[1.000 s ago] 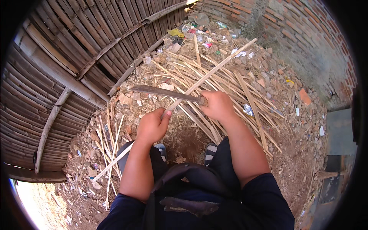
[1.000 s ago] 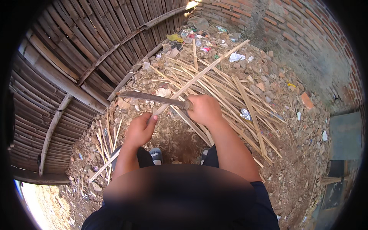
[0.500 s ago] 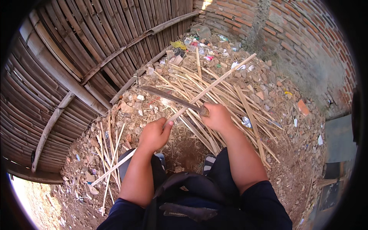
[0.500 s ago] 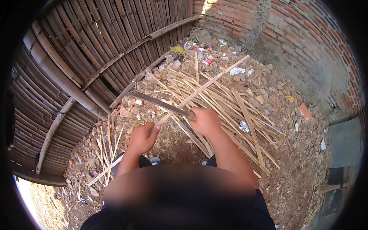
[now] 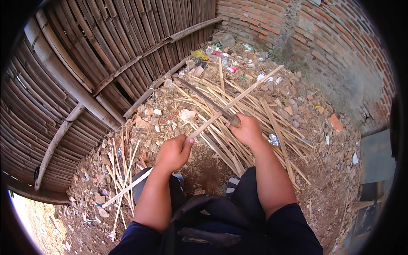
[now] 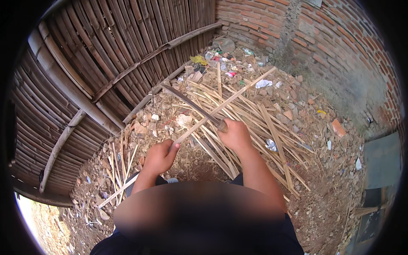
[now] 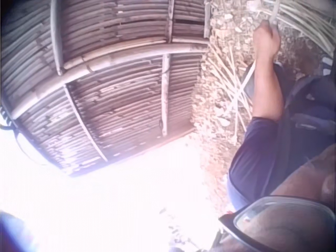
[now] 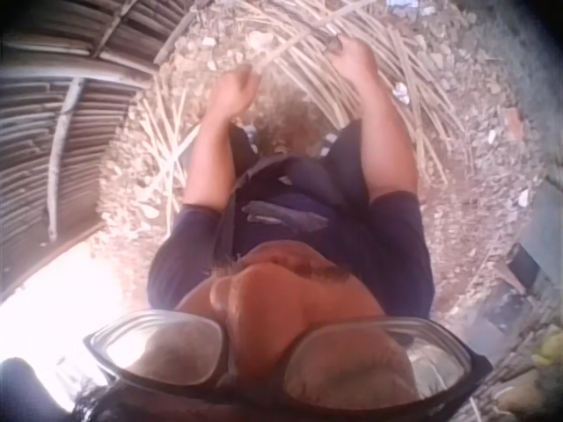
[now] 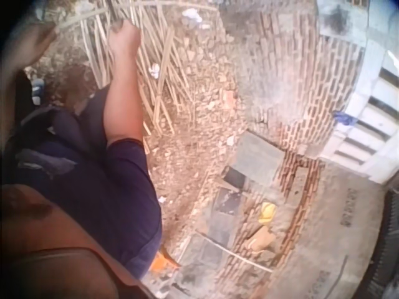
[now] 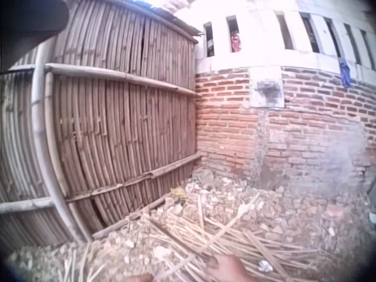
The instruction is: The person uses a machete to shave thin layers from a strip of bamboo while holding it in their hand. They repeat this action on multiple pieces, periodically setting some down and picking up new ones from a pile on the ground.
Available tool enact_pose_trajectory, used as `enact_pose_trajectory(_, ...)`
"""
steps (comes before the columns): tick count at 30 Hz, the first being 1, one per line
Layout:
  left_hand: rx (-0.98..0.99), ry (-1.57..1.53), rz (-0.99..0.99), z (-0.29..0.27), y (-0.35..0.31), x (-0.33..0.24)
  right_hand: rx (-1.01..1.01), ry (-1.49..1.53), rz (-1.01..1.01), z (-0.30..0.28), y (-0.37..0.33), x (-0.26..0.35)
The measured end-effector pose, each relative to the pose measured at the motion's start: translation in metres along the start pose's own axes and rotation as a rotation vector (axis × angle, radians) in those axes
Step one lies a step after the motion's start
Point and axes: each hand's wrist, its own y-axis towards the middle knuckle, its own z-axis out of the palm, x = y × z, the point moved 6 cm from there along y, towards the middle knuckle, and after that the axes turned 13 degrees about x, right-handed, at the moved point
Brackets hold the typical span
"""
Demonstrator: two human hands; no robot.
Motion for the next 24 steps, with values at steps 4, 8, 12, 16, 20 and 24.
enact_pose_trajectory(4,-0.027,0.034,0.026,0.003,0.002,0.004,0.021,-0.047,-0.113,0.012,-0.004,0.018)
enact_pose_trajectory(8,0.022,0.023,-0.008,0.005,0.002,0.006,0.067,-0.152,-0.164,0.016,-0.007,0.025)
enact_pose_trajectory(12,0.023,0.044,-0.012,0.003,0.002,0.000,0.110,-0.100,-0.064,0.009,-0.001,0.013)
enact_pose_trajectory(16,0.034,0.029,-0.025,0.002,0.001,-0.005,0.009,-0.033,0.021,-0.001,0.003,-0.006)
enact_pose_trajectory(20,0.051,0.044,-0.017,0.005,0.003,0.002,0.001,-0.014,0.022,-0.001,0.002,-0.004)
enact_pose_trajectory(24,0.035,0.019,-0.026,0.005,0.004,0.004,-0.035,-0.001,-0.060,0.005,0.003,-0.001)
